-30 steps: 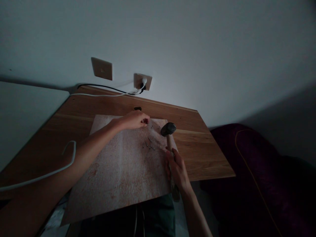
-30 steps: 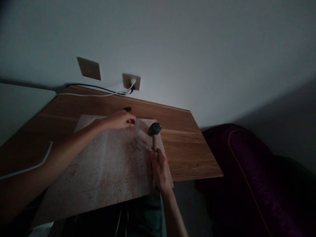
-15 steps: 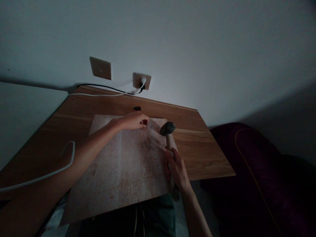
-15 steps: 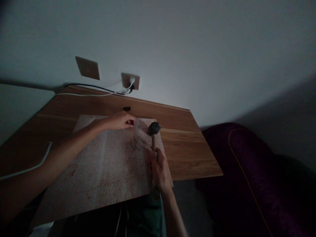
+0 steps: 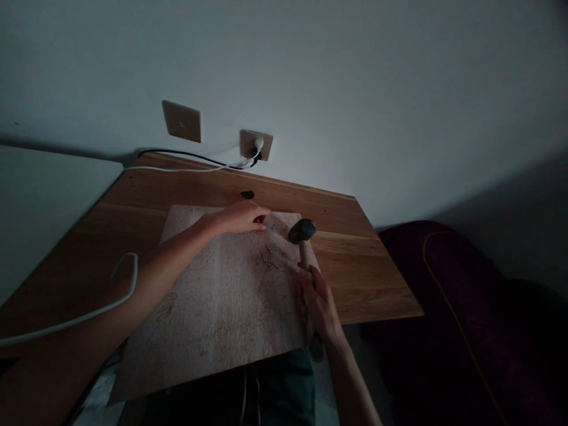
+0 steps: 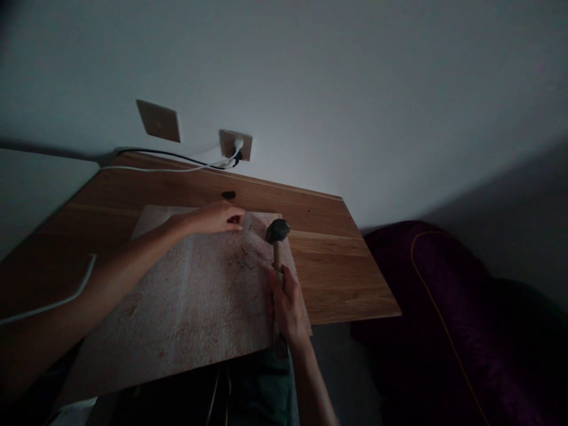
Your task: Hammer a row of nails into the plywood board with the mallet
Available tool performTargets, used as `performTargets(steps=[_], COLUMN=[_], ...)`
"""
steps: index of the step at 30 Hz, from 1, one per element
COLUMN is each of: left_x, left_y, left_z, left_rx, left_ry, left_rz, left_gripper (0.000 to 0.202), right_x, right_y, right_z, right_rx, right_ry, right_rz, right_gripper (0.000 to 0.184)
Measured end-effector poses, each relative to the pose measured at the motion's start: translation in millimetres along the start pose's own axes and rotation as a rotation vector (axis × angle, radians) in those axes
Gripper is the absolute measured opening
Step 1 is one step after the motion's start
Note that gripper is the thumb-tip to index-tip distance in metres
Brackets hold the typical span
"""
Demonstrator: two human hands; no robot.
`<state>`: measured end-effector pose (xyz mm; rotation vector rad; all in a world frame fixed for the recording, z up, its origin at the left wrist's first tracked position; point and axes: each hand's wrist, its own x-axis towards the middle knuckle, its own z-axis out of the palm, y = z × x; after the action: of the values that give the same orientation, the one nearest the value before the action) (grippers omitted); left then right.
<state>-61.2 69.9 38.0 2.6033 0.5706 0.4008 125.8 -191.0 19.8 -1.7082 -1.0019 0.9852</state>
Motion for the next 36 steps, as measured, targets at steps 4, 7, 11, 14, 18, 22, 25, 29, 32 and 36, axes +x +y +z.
performTargets(steps=[4, 7, 11, 14, 18, 22, 25, 29, 32, 36], left_x=[2, 3, 1, 0, 1, 4, 4, 1, -1, -2], left_y=[-3, -7, -10, -11, -10, -10, -12, -15, -16, -15], left_z=[1.8, 3.1, 3.8, 3.8, 4.0, 5.5, 6.8, 5.9, 4.1, 2.3], left_rx=[-0.013, -0.036, -0.079, -0.104, -0.086, -0.07, -0.091, -0.048, -0.03, -0.054], left_ry=[0.029, 0.027, -0.004, -0.028, 0.008, 0.021, -0.003, -0.004, 0.018, 0.029], left_rz=[0.06, 0.076, 0.055, 0.003, -0.028, 0.001, 0.006, -0.059, -0.024, -0.022], left_gripper=[0.011, 0.007, 0.002, 0.017, 0.021, 0.008, 0.006, 0.039, 0.058, 0.06], right_x=[-1, -2, -3, -2, -3, -3, 1, 10, 17, 22], right_y=[-5, -7, -6, -5, -5, -17, -33, -51, -54, -49], right_z=[1, 1, 1, 1, -1, -1, 3, 18, 33, 48], right_rx=[-0.011, -0.002, 0.024, 0.029, 0.014, 0.046, 0.075, 0.074, 0.056, 0.048], right_ry=[0.027, 0.022, 0.015, 0.012, -0.002, -0.031, -0.064, -0.132, -0.176, -0.225], right_rz=[0.019, 0.027, 0.026, 0.027, 0.018, -0.02, -0.02, -0.044, -0.049, -0.027], right_gripper=[0.054, 0.054, 0.055, 0.055, 0.055, 0.055, 0.053, 0.046, 0.041, 0.041])
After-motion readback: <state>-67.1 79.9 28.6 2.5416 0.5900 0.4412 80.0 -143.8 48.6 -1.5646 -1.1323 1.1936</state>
